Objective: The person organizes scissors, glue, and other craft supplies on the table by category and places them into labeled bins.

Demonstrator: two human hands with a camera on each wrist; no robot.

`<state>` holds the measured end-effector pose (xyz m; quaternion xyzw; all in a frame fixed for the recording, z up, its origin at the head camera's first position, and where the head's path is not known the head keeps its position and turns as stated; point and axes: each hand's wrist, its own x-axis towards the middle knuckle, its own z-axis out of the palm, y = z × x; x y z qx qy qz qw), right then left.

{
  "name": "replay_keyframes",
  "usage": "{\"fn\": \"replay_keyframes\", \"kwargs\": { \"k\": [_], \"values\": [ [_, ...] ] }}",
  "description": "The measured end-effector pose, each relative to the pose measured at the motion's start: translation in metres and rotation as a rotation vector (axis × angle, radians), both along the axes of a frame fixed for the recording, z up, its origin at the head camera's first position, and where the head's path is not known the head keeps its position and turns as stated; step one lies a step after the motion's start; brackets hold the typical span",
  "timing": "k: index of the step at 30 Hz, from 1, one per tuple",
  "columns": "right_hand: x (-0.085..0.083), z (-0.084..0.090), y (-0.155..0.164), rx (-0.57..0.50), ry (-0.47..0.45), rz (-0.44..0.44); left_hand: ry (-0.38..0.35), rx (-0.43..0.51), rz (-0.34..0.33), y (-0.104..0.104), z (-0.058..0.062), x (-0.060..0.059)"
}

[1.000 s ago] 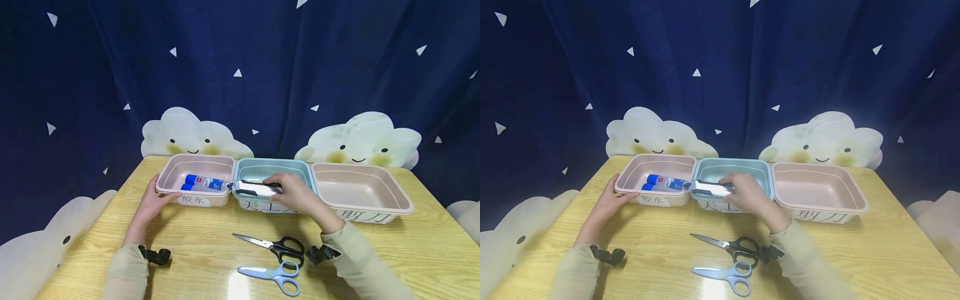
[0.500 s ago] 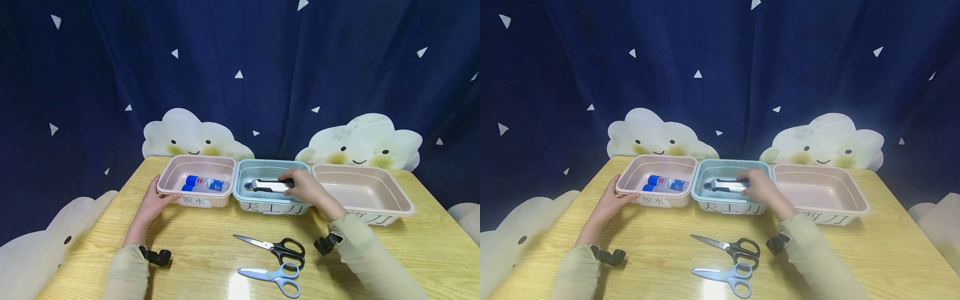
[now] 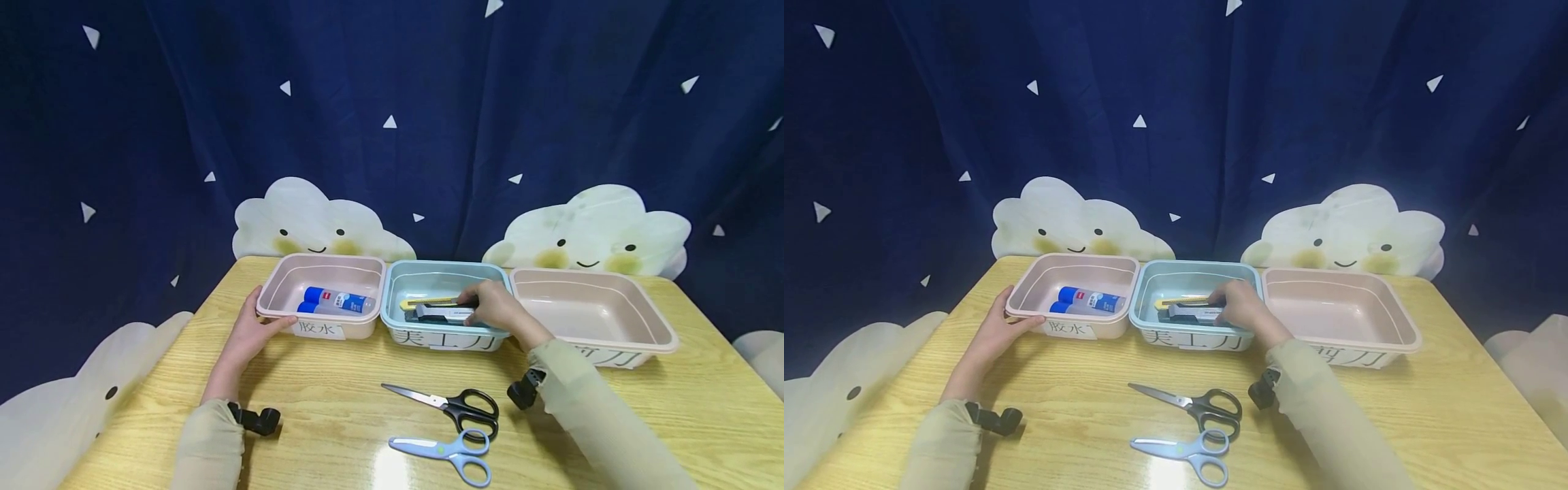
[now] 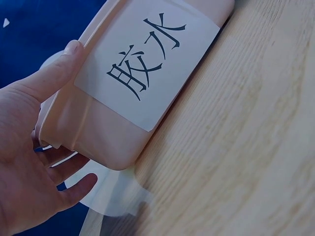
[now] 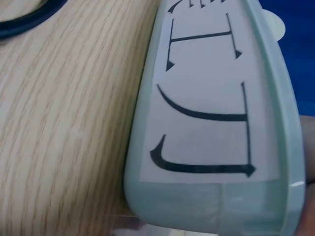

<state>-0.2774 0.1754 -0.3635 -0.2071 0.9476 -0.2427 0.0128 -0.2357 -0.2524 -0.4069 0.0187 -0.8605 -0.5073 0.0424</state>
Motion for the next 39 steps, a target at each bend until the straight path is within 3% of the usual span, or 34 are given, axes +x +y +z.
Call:
{"fn": "replay_keyframes", "kwargs": {
  "k": [12,19,23,32,39],
  "values": [
    [-0.011,-0.008,-0.007,0.073,-0.100,0.003,-0.012,-0.005,0.010,-0.001,0.001,-0.001],
    [-0.012,-0.007,-0.010,0.129,-0.065,0.021,0.005,0.004,0.001,0.000,0.002,0.000],
    [-0.006,-0.006,-0.006,0.088,-0.009,0.011,0.000,0.012,-0.002,0.001,0.002,0.001],
    [0.024,-0.006,0.005,-0.014,0.267,-0.052,0.000,0.013,-0.010,0.003,0.000,0.002],
    [0.054,0.002,0.030,-0.068,0.357,-0.128,-0.017,0.007,-0.031,0.002,0.006,0.004]
  ]
}}
